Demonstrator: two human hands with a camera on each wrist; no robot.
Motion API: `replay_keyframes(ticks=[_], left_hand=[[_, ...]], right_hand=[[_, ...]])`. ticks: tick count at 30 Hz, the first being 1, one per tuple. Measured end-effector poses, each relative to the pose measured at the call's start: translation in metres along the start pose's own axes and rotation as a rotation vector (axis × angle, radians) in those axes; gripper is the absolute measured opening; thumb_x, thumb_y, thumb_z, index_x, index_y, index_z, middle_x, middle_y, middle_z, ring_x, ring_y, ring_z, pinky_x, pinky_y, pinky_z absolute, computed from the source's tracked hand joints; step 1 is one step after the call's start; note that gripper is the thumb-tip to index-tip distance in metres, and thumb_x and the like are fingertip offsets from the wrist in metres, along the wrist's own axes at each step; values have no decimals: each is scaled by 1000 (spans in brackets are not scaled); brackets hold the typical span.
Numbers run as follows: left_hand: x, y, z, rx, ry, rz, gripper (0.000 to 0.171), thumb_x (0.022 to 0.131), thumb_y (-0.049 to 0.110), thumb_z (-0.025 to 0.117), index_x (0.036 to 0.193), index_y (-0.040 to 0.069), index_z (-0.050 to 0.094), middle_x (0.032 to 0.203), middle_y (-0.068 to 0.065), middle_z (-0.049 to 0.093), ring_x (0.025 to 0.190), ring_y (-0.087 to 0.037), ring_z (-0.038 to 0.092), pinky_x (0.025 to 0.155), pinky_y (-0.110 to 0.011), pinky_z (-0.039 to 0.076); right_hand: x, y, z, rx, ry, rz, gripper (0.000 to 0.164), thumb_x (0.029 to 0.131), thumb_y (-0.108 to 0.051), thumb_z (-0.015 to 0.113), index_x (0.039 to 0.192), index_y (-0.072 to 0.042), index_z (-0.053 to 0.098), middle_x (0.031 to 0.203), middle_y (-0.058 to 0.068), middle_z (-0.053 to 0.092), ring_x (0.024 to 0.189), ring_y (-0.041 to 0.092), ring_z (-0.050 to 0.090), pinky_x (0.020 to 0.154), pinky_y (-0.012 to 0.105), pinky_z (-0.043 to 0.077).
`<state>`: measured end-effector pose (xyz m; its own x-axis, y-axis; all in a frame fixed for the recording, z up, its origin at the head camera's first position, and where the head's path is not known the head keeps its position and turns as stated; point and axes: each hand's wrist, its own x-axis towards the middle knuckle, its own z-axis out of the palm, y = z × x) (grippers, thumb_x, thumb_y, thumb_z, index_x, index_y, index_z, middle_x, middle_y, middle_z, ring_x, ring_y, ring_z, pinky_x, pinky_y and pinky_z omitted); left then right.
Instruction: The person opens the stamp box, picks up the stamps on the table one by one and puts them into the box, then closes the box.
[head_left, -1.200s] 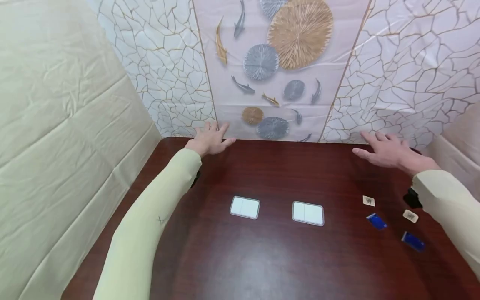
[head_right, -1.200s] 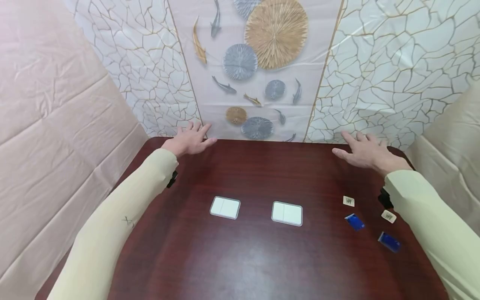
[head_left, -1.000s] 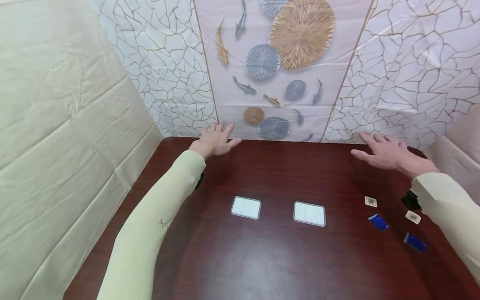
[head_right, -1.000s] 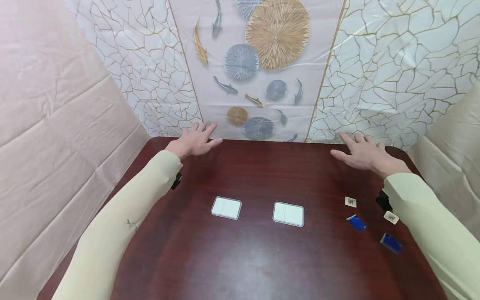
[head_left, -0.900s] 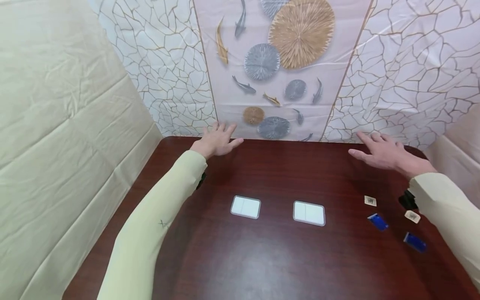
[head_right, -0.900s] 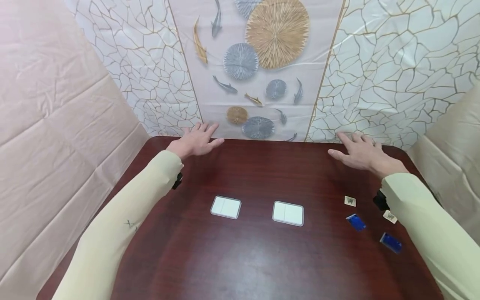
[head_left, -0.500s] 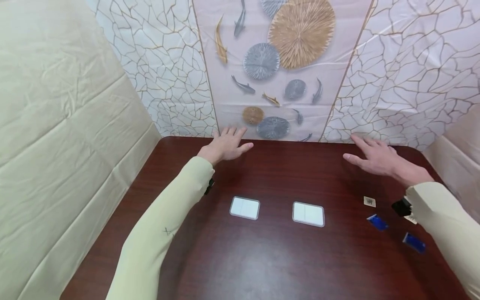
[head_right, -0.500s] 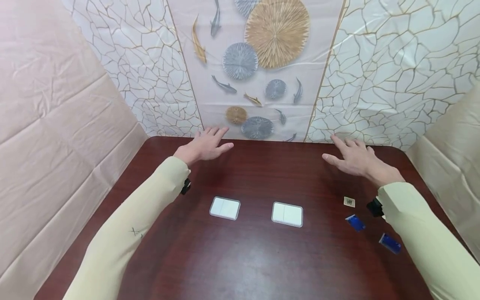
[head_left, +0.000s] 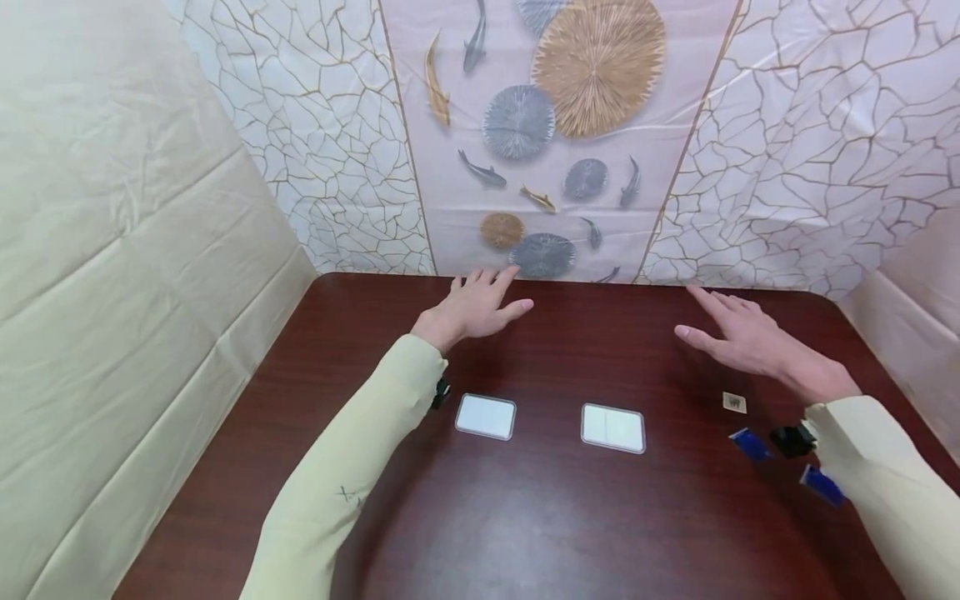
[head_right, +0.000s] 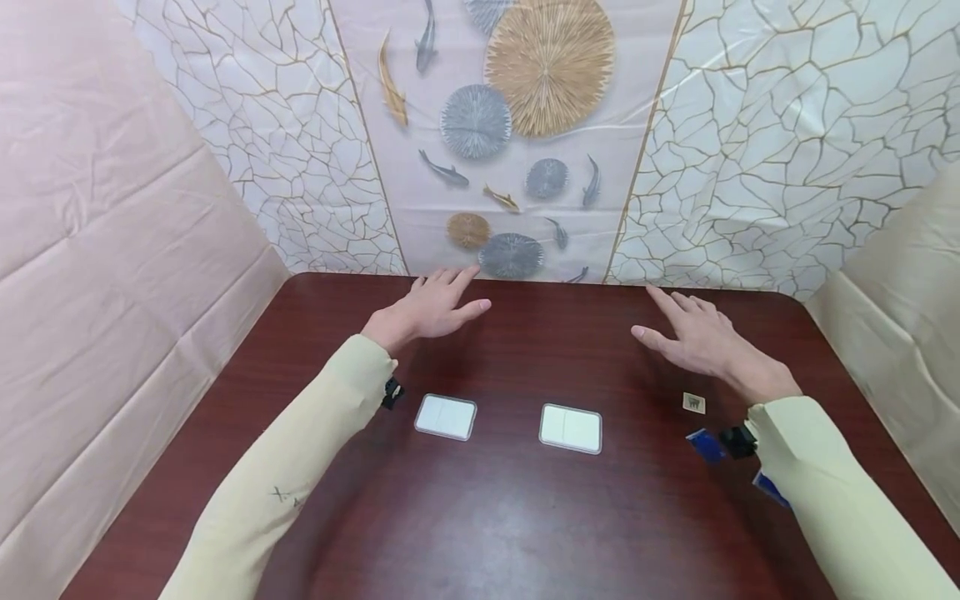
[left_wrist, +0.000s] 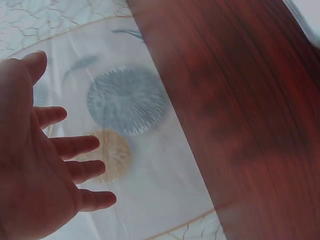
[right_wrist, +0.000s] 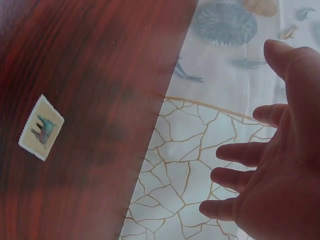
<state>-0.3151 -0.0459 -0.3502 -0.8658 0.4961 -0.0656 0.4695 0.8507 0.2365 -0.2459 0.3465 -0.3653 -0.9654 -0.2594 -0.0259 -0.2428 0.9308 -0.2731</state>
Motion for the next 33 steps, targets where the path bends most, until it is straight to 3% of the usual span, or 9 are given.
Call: replay_keyframes(ticks=[5, 11, 17, 26, 33], left_hand=[[-3, 12, 7, -56, -5, 20, 74, 98, 66, 30, 158, 26, 12, 163, -6, 23, 151, -30, 18, 117, -61, 17], [-7, 24, 15, -115, -6, 21, 73, 98, 64, 33, 158, 26, 13, 162, -9, 25, 151, -35, 17, 119, -58, 17], [-9, 34, 22, -145, -16, 30, 73, 98, 63, 35, 158, 27, 13, 161, -7, 26, 152, -32, 18, 119, -55, 18], [-14, 42, 32, -156, -14, 47, 73, 98, 62, 38, 158, 26, 15, 159, -8, 30, 150, -29, 24, 118, -54, 23], [-22, 49, 40, -126, -41, 46, 73, 98, 60, 40, 158, 26, 15, 158, -8, 33, 147, -25, 31, 116, -48, 30]], right_hand=[[-7, -6, 1, 33, 7, 8, 82, 98, -52, 49, 158, -11, 11, 151, 38, 26, 136, 61, 19, 102, 74, 17], [-9, -14, 1, 87, 33, -15, 81, 97, -48, 54, 157, -8, 16, 152, 36, 26, 138, 57, 19, 108, 69, 15], [-9, -19, 4, 110, 45, -39, 82, 96, -44, 57, 156, -7, 17, 155, 33, 25, 139, 56, 22, 109, 67, 16], [-13, -29, 9, 145, 68, -57, 81, 96, -44, 58, 156, -6, 19, 153, 33, 28, 136, 57, 27, 106, 68, 22], [-18, -40, 14, 201, 38, 2, 82, 95, -50, 57, 155, -9, 20, 153, 31, 31, 138, 54, 28, 107, 67, 23]])
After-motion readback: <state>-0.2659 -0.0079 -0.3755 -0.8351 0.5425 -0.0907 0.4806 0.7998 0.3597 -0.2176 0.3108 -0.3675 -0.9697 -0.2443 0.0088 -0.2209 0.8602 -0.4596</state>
